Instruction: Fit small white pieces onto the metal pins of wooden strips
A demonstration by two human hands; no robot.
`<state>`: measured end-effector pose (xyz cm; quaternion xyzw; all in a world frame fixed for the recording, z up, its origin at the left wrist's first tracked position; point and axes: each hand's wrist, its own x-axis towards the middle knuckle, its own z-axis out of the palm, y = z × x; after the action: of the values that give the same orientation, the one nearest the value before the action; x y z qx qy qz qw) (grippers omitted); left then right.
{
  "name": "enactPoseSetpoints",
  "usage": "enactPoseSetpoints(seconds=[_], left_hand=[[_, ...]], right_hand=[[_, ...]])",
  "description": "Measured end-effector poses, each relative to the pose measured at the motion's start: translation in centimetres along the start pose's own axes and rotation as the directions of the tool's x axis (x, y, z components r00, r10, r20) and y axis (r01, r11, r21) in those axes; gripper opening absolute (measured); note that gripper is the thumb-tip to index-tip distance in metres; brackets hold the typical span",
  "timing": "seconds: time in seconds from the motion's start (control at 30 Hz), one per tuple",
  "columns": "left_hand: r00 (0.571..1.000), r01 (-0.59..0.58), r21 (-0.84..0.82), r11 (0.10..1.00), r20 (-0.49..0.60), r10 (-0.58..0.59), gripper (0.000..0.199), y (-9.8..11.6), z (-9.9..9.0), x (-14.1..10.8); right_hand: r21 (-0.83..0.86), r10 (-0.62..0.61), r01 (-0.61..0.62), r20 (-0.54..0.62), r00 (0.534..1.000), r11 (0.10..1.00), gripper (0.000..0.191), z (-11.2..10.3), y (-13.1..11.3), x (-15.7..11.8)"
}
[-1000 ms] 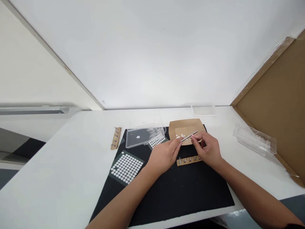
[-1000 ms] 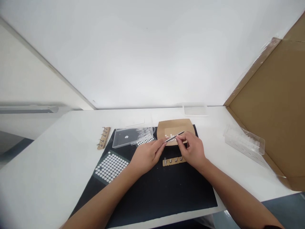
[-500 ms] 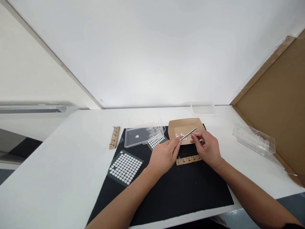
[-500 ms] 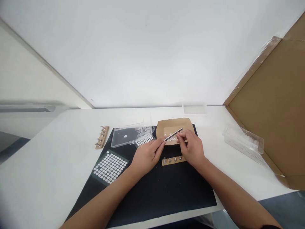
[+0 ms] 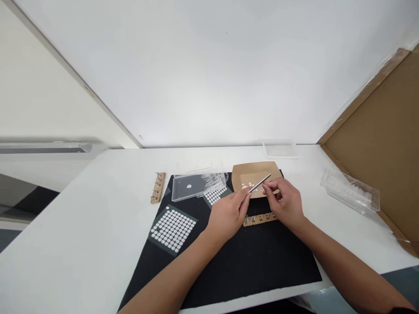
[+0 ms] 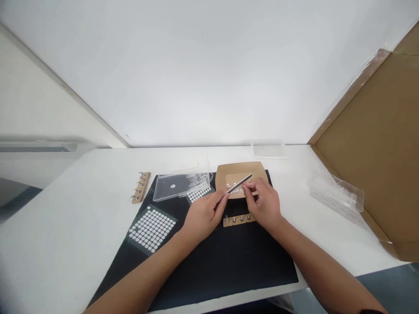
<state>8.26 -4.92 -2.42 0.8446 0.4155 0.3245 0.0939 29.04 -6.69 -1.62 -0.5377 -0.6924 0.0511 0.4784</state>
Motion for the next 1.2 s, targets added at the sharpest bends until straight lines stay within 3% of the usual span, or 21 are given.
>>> enactPoseSetpoints(seconds=[0.17, 0.37, 0.57, 0.73, 0.87, 1.03, 1.2], left_hand=[[1.0, 0.001, 0.004, 1.0, 0.025, -0.001, 0.037, 0.1, 0.5, -0.1], [0.999, 0.019, 0.034, 0.999, 0.028, -0.02, 0.037, 0.3, 0.6, -0.2], [0.998, 0.043, 0.043, 0.998, 0.048, -0.045, 0.039, 0.3, 1.0, -0.1], [0.999, 0.042, 0.067, 0.997, 0.014, -0.043, 0.041, 0.2, 1.0, -0.1], [0.999, 0.05, 0.074, 0.996, 0.01, -0.051, 0.04, 0.2, 1.0, 0.0], [0.999, 0.035, 0.013, 0.999, 0.006, -0.035, 0.036, 0.1, 1.1, 0.0], [1.0, 0.018, 0.038, 0.999, -0.019, -0.017, 0.038, 0.0, 1.2, 0.1]], right_hand=[[-0.046, 0.003, -0.003, -0.003, 1.0, 0.999, 0.013, 0.6, 0.4, 0.2], [-0.1, -0.092, 0.093, 0.009, 0.996, 0.991, 0.013, 1.2, -0.1, -0.1], [-0.199, -0.04, 0.033, -0.034, 0.999, 0.979, 0.017, 1.6, -0.2, 0.0], [-0.137, -0.068, 0.075, 0.054, 0.996, 0.988, 0.019, 1.7, -0.5, 0.2], [-0.194, -0.051, 0.047, -0.019, 0.999, 0.98, 0.019, 1.9, -0.4, 0.3], [-0.181, -0.154, 0.162, 0.056, 0.987, 0.97, 0.018, 2.4, -0.4, 0.1], [-0.278, -0.175, 0.161, -0.025, 0.984, 0.947, 0.019, 2.6, -0.5, 0.2]])
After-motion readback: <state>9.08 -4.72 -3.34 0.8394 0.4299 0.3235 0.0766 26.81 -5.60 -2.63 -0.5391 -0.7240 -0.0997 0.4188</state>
